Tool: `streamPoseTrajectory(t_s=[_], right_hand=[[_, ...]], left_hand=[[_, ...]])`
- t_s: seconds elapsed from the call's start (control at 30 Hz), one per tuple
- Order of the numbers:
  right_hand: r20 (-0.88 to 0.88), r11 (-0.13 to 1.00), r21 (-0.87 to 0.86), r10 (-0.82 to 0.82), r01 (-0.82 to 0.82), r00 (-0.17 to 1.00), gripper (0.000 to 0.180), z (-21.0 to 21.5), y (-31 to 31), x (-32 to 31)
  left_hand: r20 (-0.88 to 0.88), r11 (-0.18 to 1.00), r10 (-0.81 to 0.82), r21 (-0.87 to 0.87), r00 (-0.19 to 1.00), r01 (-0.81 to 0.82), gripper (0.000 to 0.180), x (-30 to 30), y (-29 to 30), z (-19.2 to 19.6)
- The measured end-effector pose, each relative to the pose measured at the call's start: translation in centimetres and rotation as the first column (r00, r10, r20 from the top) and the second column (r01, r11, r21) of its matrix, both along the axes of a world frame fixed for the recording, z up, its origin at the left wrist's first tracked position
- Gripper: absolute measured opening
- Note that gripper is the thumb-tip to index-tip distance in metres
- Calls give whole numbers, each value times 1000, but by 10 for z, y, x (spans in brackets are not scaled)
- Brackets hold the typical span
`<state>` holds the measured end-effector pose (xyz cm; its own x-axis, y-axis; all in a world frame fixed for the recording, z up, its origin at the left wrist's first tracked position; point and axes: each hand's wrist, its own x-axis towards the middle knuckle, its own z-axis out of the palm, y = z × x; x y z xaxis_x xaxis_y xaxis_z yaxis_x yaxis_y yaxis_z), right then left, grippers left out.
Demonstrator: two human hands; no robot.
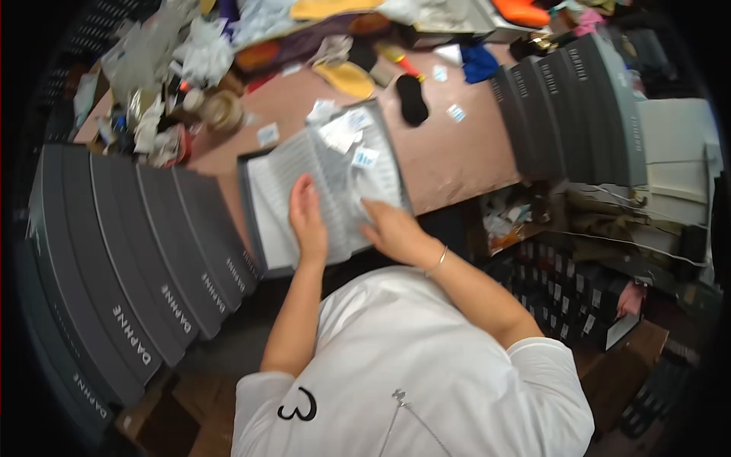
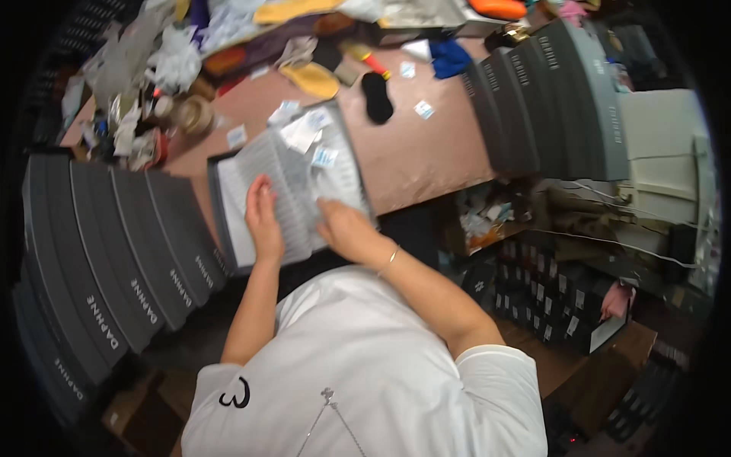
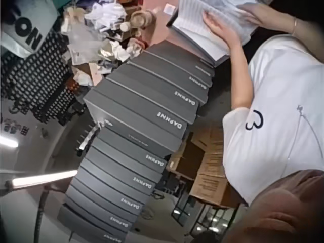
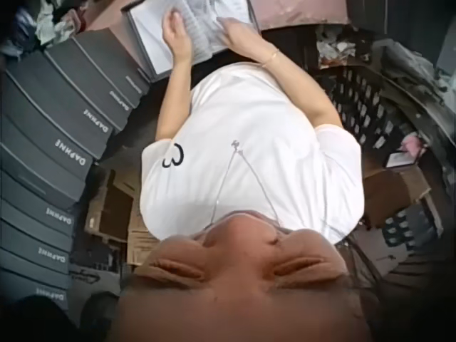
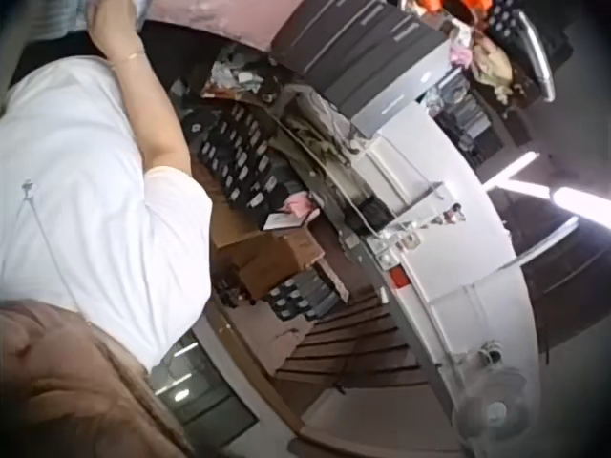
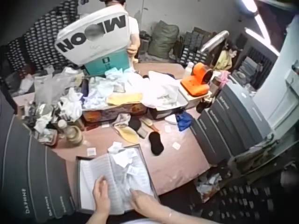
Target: Packing black high-heeled shoes into boxes with protective tissue paper.
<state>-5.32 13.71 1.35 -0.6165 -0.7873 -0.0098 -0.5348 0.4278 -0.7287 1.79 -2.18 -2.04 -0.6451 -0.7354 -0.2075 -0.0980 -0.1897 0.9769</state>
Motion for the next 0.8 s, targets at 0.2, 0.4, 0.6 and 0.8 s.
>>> streamPoseTrajectory(t_s=[0.2,0.4,0.6,0.8], right_hand=[[-80,853,518,127,-68,989,20,-90,-41,-7],[363,925,253,181,-284,914,26,-18,-26,-41],[980,978,-172,183,116,-85,34,12,-7,-29],[693,962,128,87,-241,715,39,44,-50,0]], left_hand=[[18,974,84,208,996,-86,44,18,0,-6],[-1,932,126,343,992,-118,53,36,-23,5],[-229,972,-230,3,946,236,86,65,6,58],[-85,960,-86,260,993,105,67,64,22,62]])
